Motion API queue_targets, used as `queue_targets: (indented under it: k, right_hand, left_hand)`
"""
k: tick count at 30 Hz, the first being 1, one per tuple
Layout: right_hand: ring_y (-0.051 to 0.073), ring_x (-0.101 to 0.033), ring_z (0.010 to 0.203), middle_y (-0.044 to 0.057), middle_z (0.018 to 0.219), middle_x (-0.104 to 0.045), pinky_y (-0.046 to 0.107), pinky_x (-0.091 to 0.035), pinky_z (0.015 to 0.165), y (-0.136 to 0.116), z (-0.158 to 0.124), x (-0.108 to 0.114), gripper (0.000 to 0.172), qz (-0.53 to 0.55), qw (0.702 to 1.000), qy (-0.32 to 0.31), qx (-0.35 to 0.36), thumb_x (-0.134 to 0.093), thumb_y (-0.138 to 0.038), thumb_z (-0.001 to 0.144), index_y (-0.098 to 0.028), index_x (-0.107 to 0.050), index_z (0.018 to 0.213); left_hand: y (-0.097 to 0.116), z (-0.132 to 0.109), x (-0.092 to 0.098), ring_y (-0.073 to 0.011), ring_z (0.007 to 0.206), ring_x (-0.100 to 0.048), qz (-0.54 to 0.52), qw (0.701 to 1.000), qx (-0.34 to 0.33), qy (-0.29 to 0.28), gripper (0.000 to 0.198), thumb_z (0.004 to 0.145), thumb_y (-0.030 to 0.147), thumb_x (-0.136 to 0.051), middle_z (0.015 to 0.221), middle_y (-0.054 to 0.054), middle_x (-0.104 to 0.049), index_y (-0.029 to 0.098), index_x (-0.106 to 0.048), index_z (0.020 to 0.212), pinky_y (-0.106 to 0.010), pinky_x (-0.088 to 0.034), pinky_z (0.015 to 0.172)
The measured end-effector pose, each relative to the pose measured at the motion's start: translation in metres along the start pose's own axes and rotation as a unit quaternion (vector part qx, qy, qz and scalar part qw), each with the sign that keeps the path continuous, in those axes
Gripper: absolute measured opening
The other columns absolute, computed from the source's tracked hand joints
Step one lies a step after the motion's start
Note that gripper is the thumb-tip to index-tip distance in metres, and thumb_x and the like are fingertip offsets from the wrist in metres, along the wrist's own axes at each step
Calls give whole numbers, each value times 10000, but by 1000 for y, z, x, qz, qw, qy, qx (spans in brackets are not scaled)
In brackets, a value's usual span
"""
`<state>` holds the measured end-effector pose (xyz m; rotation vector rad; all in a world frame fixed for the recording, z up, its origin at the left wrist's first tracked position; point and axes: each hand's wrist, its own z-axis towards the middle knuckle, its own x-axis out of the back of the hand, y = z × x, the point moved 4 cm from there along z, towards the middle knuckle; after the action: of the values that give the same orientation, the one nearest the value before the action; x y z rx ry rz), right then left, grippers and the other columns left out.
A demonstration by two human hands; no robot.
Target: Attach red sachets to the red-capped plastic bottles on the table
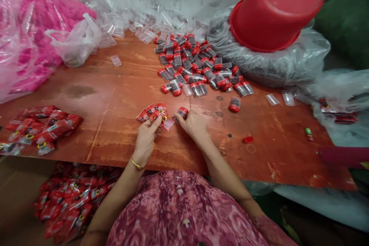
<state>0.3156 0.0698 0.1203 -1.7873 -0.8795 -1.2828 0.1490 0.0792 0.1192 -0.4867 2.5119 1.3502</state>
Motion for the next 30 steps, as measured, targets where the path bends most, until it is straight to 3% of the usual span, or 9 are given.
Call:
queue_targets:
  k: [4,7,9,11,12,14,19,23,30]
  right_hand:
    - [294,-619,898,196,939,-665,352,-445,729,10,1,-6,291,37,993,47,98,-535,-359,827,-100,-592,948]
    - [250,-603,815,139,866,-648,356,-458,716,27,-10,-10,183,180,970,78,146,-509,-303,823,-142,-562,892]
    - [185,-582,670,64,760,-617,311,-472,621,36,-22,-11,203,355,920,49,156,-479,-363,842,-175,-539,889]
    - [126,-527,533,3,686,-573,249,-447,493,38,-36,-7,261,508,847,-14,158,-475,-445,846,-198,-532,908]
    - [104,-495,482,-15,664,-559,225,-420,439,37,-43,-3,283,553,817,-49,159,-492,-471,835,-202,-540,911]
    - [73,-437,419,-27,642,-553,199,-370,379,32,-54,8,301,581,788,-108,171,-550,-484,803,-196,-570,888]
    - [69,-452,476,-16,627,-570,195,-379,446,23,-56,25,228,552,804,-109,191,-617,-396,763,-170,-611,794]
    - [91,-508,548,-3,645,-592,211,-413,522,22,-51,18,194,545,811,-112,179,-624,-357,740,-164,-611,760]
    - [99,-523,570,0,670,-605,217,-428,547,17,-51,8,211,575,798,-98,152,-637,-367,725,-166,-612,780]
  left_hand:
    - [0,0,-2,-70,463,-552,-60,996,60,-28,314,505,304,-848,581,22,-661,146,-653,693,-165,-421,440]
    - [-3,0,0,-72,450,-550,-77,992,95,-38,286,545,308,-833,555,29,-644,157,-641,694,-165,-422,424]
    - [-7,0,-1,-73,449,-550,-70,990,111,-50,267,577,312,-817,546,29,-635,157,-640,702,-167,-424,425]
    - [-10,-1,-4,-74,451,-550,-53,990,118,-61,261,590,319,-809,548,25,-635,154,-640,703,-168,-421,428]
    - [-11,-2,-6,-76,455,-552,-43,990,116,-66,268,587,326,-810,553,21,-638,152,-640,698,-168,-417,430]
    - [-11,-3,-9,-80,472,-561,-23,991,106,-79,297,565,351,-819,575,12,-650,149,-640,689,-170,-411,436]
    - [-5,-8,-13,-90,489,-567,29,992,61,-105,403,461,415,-849,601,0,-665,133,-662,681,-189,-439,473]
    - [-1,-10,-11,-86,479,-545,71,993,32,-89,439,388,425,-862,573,0,-657,123,-675,644,-199,-445,484]
    - [-5,-11,-17,-97,569,-578,43,995,-7,-87,410,426,407,-850,643,13,-669,143,-669,681,-221,-491,589]
